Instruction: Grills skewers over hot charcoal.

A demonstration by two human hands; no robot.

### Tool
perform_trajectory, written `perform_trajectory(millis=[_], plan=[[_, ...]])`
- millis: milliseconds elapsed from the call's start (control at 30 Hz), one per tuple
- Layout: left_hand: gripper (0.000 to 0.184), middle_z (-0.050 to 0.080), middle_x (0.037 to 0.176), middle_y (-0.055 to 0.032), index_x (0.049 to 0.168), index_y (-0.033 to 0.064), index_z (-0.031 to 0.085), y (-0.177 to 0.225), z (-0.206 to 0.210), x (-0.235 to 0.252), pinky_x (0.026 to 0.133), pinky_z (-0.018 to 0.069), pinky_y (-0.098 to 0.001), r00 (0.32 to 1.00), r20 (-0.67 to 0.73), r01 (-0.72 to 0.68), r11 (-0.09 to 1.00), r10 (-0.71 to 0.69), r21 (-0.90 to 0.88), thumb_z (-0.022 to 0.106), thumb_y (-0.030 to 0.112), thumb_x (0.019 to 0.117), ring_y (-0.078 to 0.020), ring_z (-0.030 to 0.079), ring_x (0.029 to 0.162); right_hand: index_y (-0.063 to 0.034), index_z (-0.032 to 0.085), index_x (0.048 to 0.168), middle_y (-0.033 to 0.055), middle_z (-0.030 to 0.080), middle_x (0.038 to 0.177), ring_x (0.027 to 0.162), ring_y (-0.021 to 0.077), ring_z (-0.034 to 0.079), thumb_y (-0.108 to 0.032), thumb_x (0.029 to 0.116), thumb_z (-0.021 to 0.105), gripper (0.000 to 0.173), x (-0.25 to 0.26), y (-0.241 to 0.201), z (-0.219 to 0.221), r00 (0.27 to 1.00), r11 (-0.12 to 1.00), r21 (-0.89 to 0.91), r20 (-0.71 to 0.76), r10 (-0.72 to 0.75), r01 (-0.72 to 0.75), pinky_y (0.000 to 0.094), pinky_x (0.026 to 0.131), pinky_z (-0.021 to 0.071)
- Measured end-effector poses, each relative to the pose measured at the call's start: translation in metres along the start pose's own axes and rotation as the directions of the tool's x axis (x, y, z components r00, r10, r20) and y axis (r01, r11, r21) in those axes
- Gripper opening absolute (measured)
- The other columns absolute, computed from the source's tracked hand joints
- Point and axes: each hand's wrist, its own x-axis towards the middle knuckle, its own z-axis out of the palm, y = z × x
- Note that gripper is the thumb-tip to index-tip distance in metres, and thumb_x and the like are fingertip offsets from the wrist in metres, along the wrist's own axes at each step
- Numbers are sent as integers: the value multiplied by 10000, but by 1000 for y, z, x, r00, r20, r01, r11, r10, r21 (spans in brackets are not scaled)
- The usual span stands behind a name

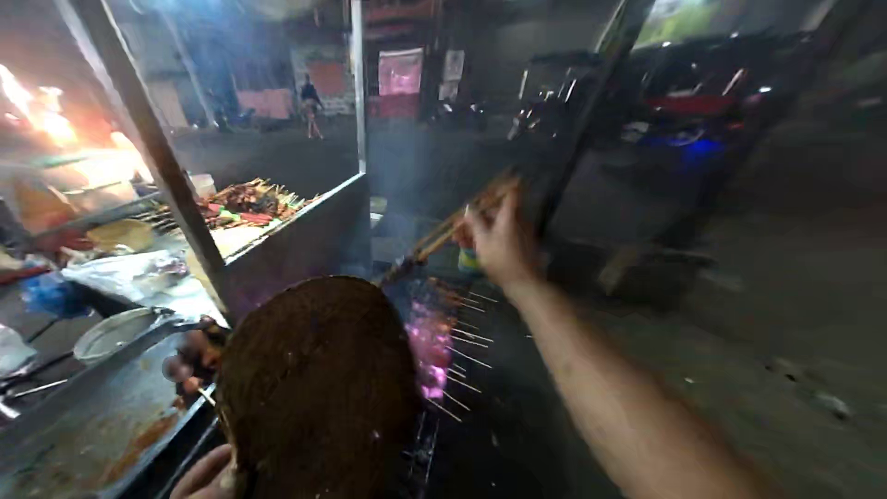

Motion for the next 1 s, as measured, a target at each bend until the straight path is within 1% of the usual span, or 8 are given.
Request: perform_trajectory(millis=[133, 200, 400, 567, 733, 867, 933, 1000], plan=[[183, 576, 1368, 177, 1151, 283, 674, -17, 32, -3, 1096, 428, -217, 988, 53, -153, 954, 144, 259, 510, 273, 1070, 2, 489, 1324, 96, 435, 1393, 276, 671, 1119, 1001, 386, 701, -150, 1079, 533, 411, -90, 133, 12, 992, 983, -139, 25, 120, -116, 570, 899, 571], [160, 601, 1347, 167, 1145, 290, 686, -12, 48, -4, 1042, 472, -197, 994, 87, -73, 985, 60, 154, 581, 239, 1036, 1, 531, 1281, 136, 429, 1414, 302, 658, 1192, 1064, 385, 697, -153, 1072, 539, 461, -114, 159, 0, 983, 975, -126, -24, 183, -185, 542, 962, 562], [156, 603, 1328, 99, 1117, 228, 667, -22, 52, -2, 1056, 460, -231, 997, 9, -73, 947, 74, 314, 525, 243, 1056, -19, 525, 1276, 159, 410, 1403, 283, 672, 1131, 954, 307, 730, -109, 1055, 554, 462, -139, 187, -41, 961, 971, -33, -151, 231, -238, 472, 876, 609], [217, 654, 1305, 118, 1140, 291, 694, -14, 75, 0, 1001, 524, -243, 984, 152, 94, 996, -93, -1, 634, 141, 995, -52, 596, 1231, 165, 451, 1345, 272, 692, 1081, 921, 307, 739, -109, 1042, 563, 424, -128, 188, -30, 969, 990, -24, -210, 128, -136, 472, 857, 615], [119, 582, 1354, 100, 1106, 234, 657, -31, 72, 2, 1042, 483, -225, 997, 68, -60, 939, 39, 337, 598, 182, 1018, -19, 524, 1284, 173, 479, 1360, 323, 664, 1184, 1074, 409, 696, -121, 1056, 562, 431, -117, 182, -4, 975, 973, -105, -101, 196, -206, 538, 974, 552], [194, 649, 1311, 136, 1138, 308, 705, -19, 79, 6, 979, 530, -225, 979, 154, 135, 991, -132, -14, 628, 188, 1007, -25, 599, 1212, 171, 444, 1367, 300, 679, 1130, 984, 357, 724, -110, 1044, 556, 443, -111, 195, 10, 984, 994, 12, -144, 106, -106, 507, 904, 592], [167, 670, 1284, 83, 1101, 261, 719, -25, 79, 6, 967, 533, -236, 977, 106, 194, 979, -187, -56, 595, 185, 1020, -46, 615, 1188, 178, 417, 1398, 312, 648, 1196, 1048, 336, 704, -150, 1063, 524, 481, -114, 215, 13, 984, 986, 88, -97, 152, -144, 471, 943, 593], [168, 627, 1289, -108, 1080, 14, 697, -28, 72, 6, 1031, 494, -267, 993, 8, 113, 985, -115, 133, 558, 76, 1009, -110, 576, 1228, 232, 369, 1387, 367, 584, 1239, 1091, 313, 655, -151, 1060, 525, 527, -115, 205, 6, 981, 980, 162, -133, 140, -118, 411, 966, 563]])
